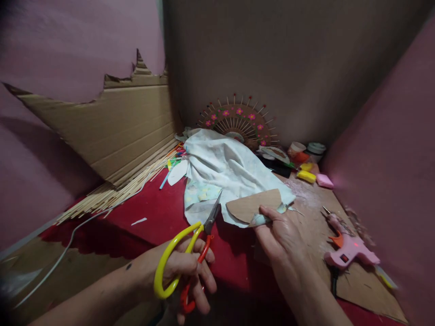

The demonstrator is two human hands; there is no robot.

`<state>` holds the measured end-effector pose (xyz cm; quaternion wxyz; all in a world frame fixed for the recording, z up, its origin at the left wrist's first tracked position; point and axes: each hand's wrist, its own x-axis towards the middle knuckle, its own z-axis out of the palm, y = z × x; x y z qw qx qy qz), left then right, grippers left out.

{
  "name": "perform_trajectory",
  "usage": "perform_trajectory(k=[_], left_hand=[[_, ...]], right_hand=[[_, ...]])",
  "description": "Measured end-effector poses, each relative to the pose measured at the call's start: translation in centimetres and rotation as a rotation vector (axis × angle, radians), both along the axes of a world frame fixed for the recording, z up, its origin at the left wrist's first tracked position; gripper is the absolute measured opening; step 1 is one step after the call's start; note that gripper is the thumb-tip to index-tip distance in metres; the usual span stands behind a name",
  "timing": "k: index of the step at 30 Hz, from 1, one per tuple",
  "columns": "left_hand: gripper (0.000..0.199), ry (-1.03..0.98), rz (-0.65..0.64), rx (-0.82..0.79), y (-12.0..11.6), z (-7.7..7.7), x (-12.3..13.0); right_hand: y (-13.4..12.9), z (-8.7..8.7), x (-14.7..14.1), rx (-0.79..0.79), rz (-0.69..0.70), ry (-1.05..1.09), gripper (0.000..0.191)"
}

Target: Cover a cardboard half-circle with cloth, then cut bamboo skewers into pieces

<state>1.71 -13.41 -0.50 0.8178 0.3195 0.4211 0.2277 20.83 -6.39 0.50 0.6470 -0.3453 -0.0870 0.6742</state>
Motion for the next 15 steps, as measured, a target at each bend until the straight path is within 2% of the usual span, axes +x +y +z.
perform_trajectory(k=[4,10,15], left_hand=[[0.039,-0.010,0.000,-0.014,-0.2,-0.7,-0.3],[0.036,0.082,-0.019,-0.012,0.0,-1.0,-0.6],[0.032,0.128,-0.104,-0.033,0.5,-1.8,-0.9]], right_hand=[[-0.4,0.8,-0.6,-0.166,-0.038,-0.058,0.045],[-0.3,0.8,-0.7,-0.149,-0.037,-0.035,0.047],[-0.2,0.9,-0.7,-0.136,-0.052,-0.056,0.047]])
